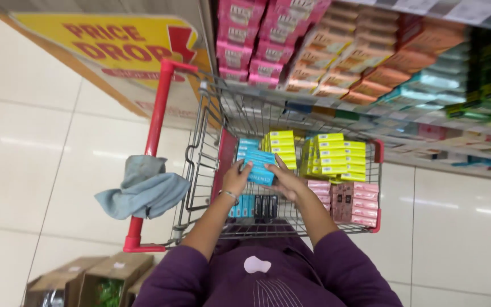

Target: Organizing and restocking bars of soap on store shelves.

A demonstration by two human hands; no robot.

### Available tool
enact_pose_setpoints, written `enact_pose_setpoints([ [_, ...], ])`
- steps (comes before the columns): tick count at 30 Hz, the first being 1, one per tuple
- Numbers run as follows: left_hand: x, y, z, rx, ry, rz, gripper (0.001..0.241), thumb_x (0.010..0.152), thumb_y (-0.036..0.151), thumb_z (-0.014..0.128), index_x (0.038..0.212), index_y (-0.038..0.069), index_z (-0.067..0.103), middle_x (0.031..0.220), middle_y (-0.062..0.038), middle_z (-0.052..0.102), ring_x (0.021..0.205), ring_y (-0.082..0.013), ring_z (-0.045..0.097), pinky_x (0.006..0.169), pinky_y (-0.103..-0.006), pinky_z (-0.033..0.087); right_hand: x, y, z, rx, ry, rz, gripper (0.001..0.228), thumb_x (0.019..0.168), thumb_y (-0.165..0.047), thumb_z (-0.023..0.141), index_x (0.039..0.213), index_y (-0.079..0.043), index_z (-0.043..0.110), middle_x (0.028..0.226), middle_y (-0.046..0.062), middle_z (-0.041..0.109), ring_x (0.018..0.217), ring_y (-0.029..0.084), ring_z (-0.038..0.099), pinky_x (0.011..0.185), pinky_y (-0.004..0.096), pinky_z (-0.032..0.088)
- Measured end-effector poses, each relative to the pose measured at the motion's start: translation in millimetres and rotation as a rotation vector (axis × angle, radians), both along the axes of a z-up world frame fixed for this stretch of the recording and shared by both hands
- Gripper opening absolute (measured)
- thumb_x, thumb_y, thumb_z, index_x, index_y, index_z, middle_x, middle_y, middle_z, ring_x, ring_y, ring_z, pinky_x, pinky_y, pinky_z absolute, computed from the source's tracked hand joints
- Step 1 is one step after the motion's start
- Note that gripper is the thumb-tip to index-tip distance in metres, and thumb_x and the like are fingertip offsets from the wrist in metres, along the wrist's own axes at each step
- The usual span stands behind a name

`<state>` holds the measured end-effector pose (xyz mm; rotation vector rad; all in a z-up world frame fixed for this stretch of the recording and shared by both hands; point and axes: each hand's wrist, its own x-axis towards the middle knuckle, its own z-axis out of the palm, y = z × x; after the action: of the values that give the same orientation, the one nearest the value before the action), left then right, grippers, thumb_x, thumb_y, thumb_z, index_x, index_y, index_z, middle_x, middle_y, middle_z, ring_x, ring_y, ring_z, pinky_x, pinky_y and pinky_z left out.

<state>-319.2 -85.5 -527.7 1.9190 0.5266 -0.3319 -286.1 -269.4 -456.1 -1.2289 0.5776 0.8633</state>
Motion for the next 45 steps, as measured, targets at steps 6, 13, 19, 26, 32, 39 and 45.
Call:
enact_pose_setpoints([
  [6, -4.6, 0.5, 18.3, -0.465, -0.236, 0.05, 0.073, 0.088, 0.035, 0.071, 0.149, 0.011, 0.037, 0.128, -0.022, 0.069, 0.112, -0.0267, 0.071, 0.092, -0.0381, 0.056, 10.5, -3.5, 65.4, -0.203, -0.186, 0.151, 0.087, 0.082, -0.041, 0.07, 0.159, -0.034, 0.032, 0.136, 0.009, 0.06, 0.12, 0.025, 0.061, 0.094, 0.05, 0.054],
  [13, -14.3, -5.0, 106.6, -1.073, 0.017, 0.026, 0.066, 0.084, 0.032, 0.06, 0.148, 0.033, 0.042, 0.144, -0.015, 0.047, 0.122, -0.0367, 0.06, 0.096, -0.0549, 0.057, 33.9, 17.2, 65.4, -0.915, -0.824, 0.623, 0.065, 0.088, -0.059, 0.071, 0.143, -0.024, 0.065, 0.117, 0.022, 0.072, 0.106, 0.036, 0.07, 0.099, 0.045, 0.055],
  [19, -8.1, 4.5, 121.0, -1.12, 0.096, 0.284, 0.077, 0.084, 0.071, 0.051, 0.145, 0.024, 0.04, 0.14, -0.015, 0.053, 0.125, -0.0393, 0.056, 0.099, -0.0605, 0.05, -5.3, 45.7, 101.4, -0.743, -1.199, 0.631, 0.096, 0.07, -0.045, 0.083, 0.153, -0.018, 0.043, 0.123, 0.024, 0.064, 0.115, 0.042, 0.059, 0.101, 0.048, 0.047],
  [26, -8.8, 7.2, 116.1, -1.508, 0.083, 0.432, 0.07, 0.087, 0.058, 0.057, 0.141, 0.016, 0.041, 0.136, -0.016, 0.054, 0.123, -0.0356, 0.059, 0.101, -0.0562, 0.049, -27.8, 43.9, 78.6, -0.696, -1.393, 0.371, 0.087, 0.071, -0.02, 0.085, 0.149, -0.011, 0.047, 0.136, 0.023, 0.06, 0.127, 0.042, 0.055, 0.108, 0.048, 0.043],
  [32, -25.9, -4.7, 117.7, -1.713, 0.029, 0.372, 0.07, 0.085, 0.051, 0.064, 0.142, 0.017, 0.041, 0.134, -0.018, 0.055, 0.117, -0.0347, 0.06, 0.101, -0.0525, 0.051, -40.0, 26.6, 107.7, -0.576, -1.407, 0.346, 0.07, 0.076, -0.012, 0.08, 0.141, -0.013, 0.055, 0.138, 0.015, 0.061, 0.126, 0.034, 0.061, 0.102, 0.041, 0.053],
  [39, -28.8, -13.2, 106.9, -1.791, -0.026, 0.373, 0.074, 0.084, 0.054, 0.066, 0.143, 0.016, 0.042, 0.13, -0.016, 0.056, 0.115, -0.0313, 0.06, 0.104, -0.0515, 0.051, -48.2, 22.8, 108.9, -0.701, -1.737, 0.336, 0.036, 0.082, -0.01, 0.081, 0.115, -0.012, 0.068, 0.144, 0.013, 0.058, 0.128, 0.034, 0.062, 0.101, 0.04, 0.056],
  [45, -29.1, -16.5, 111.9, -1.821, 0.003, 0.439, 0.076, 0.082, 0.054, 0.068, 0.141, 0.015, 0.04, 0.132, -0.02, 0.055, 0.117, -0.0344, 0.06, 0.106, -0.0528, 0.05, -45.9, 13.9, 86.7, -0.712, -1.616, 0.248, 0.039, 0.078, -0.016, 0.085, 0.11, -0.007, 0.065, 0.145, 0.015, 0.056, 0.126, 0.036, 0.061, 0.099, 0.042, 0.055],
])
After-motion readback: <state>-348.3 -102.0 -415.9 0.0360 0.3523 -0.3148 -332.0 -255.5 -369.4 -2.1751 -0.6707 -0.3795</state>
